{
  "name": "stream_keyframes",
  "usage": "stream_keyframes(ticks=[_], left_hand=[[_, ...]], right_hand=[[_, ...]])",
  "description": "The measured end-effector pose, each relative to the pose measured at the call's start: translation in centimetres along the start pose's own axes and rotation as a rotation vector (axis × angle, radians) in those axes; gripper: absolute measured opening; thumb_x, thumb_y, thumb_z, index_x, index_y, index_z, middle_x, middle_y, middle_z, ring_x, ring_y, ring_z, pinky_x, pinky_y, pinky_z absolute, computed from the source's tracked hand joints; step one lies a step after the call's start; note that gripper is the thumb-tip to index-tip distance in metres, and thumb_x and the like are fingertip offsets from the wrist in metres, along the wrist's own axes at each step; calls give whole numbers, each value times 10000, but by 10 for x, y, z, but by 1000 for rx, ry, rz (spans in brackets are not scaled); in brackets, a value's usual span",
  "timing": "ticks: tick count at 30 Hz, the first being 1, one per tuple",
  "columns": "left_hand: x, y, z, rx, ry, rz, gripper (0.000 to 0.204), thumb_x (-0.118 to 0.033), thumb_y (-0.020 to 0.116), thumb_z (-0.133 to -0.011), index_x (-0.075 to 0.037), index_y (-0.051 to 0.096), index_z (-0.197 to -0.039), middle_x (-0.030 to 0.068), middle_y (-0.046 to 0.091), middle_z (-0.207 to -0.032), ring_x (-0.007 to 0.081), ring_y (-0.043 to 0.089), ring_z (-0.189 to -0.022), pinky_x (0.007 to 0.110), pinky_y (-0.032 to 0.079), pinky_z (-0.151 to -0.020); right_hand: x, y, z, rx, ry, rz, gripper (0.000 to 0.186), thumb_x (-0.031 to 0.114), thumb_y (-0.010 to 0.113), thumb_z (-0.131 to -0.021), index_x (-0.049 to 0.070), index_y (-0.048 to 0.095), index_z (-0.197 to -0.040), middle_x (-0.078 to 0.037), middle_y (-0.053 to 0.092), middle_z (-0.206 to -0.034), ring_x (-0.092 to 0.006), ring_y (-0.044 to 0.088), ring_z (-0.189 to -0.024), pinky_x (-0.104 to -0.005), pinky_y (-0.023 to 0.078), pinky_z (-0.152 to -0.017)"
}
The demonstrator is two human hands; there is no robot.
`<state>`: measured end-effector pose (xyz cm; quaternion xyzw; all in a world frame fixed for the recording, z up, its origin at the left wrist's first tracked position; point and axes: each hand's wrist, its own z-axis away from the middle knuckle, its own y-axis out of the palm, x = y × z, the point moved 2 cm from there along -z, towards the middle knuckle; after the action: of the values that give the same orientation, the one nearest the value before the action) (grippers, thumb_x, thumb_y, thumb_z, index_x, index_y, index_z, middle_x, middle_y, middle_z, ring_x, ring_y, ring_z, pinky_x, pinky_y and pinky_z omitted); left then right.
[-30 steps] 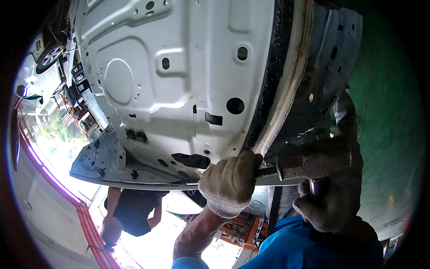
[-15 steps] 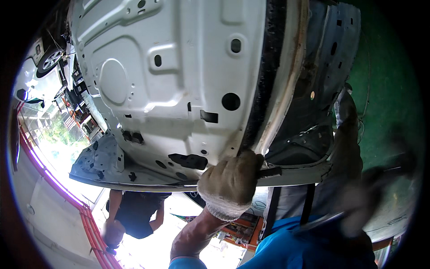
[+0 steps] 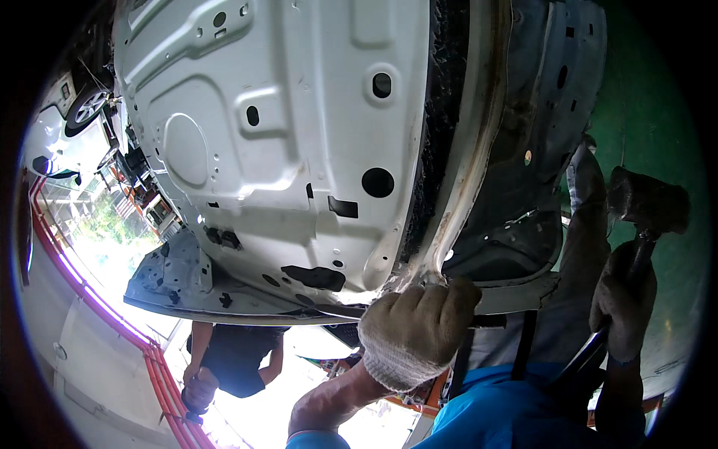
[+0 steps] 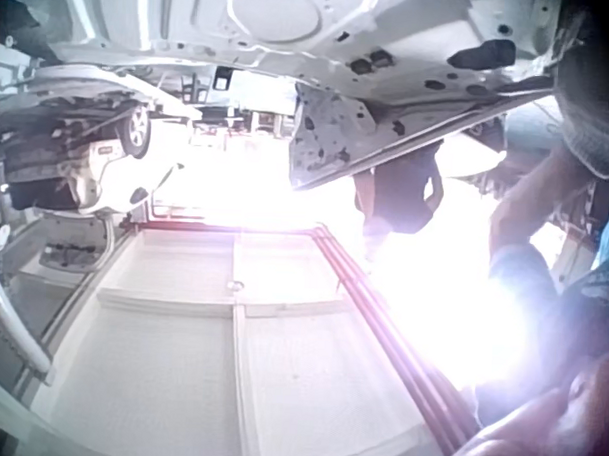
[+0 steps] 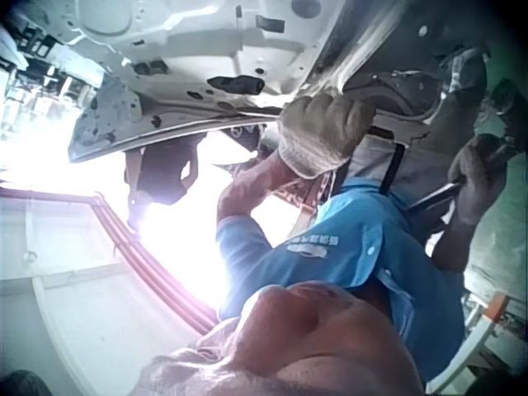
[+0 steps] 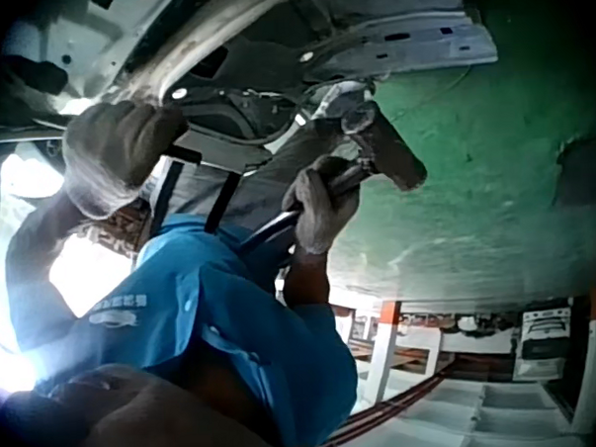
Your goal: The person uses a hammer and a metal tool to repeatedly strike and shape the edge of a white car hood. The person works on both the outer and inner surfaces of the hood, adjusting the tool position as needed.
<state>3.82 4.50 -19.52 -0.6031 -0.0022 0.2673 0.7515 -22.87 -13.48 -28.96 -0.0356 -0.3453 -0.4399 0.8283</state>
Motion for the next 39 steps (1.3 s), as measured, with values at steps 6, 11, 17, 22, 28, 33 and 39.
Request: stream_keyframes(ticks=[6,11,17,22,28,33,39], left_hand=[[10,-7,-2,77,-76,-94,173,-267,764,-899,-107,700,-909,-22,578,-569,54,554,-476,236,338,-374],[25,-7,7,119,-102,-109,181,-195,742,-907,-35,706,-984,14,602,-652,105,591,-556,259,391,-384],[30,-12,10,67,-120,-68,172,-202,752,-896,-44,708,-951,5,602,-648,92,589,-562,253,380,-382],[25,-6,6,-1,-73,-113,145,-206,755,-885,-77,697,-918,-14,580,-616,76,554,-514,252,350,-376],[27,-6,2,92,-118,-79,174,-267,783,-890,-120,690,-889,-29,603,-575,52,552,-464,241,330,-355],[9,-1,-5,21,-25,-20,295,-364,809,-861,-96,695,-907,-28,607,-585,51,552,-477,227,346,-366],[18,-23,-8,149,-154,-22,243,-296,779,-884,-75,695,-940,16,648,-685,89,612,-548,230,441,-424]], right_hand=[[-12,-12,-3,-9,15,46,194,-30,626,-941,23,520,-1094,1,520,-576,-85,461,-343,-216,383,-324],[-16,-10,-5,106,121,-82,205,-25,664,-935,20,530,-1083,-37,572,-619,-89,518,-389,-207,382,-332],[2,0,7,147,124,-151,195,218,631,-1016,38,584,-1072,-73,612,-680,-134,569,-465,-254,430,-389],[-8,76,30,563,109,298,494,470,649,-938,72,634,-1231,-92,655,-988,-243,652,-816,-409,555,-698],[4,76,7,369,151,382,492,297,737,-927,55,555,-1315,-132,666,-1030,-275,671,-717,-424,584,-636],[-28,-1,5,168,282,-360,273,107,627,-971,64,570,-1236,-134,721,-957,-168,633,-522,-317,521,-443],[-20,3,-7,81,126,-71,438,-193,667,-799,34,574,-1162,-101,660,-761,-148,534,-386,-311,459,-345]])
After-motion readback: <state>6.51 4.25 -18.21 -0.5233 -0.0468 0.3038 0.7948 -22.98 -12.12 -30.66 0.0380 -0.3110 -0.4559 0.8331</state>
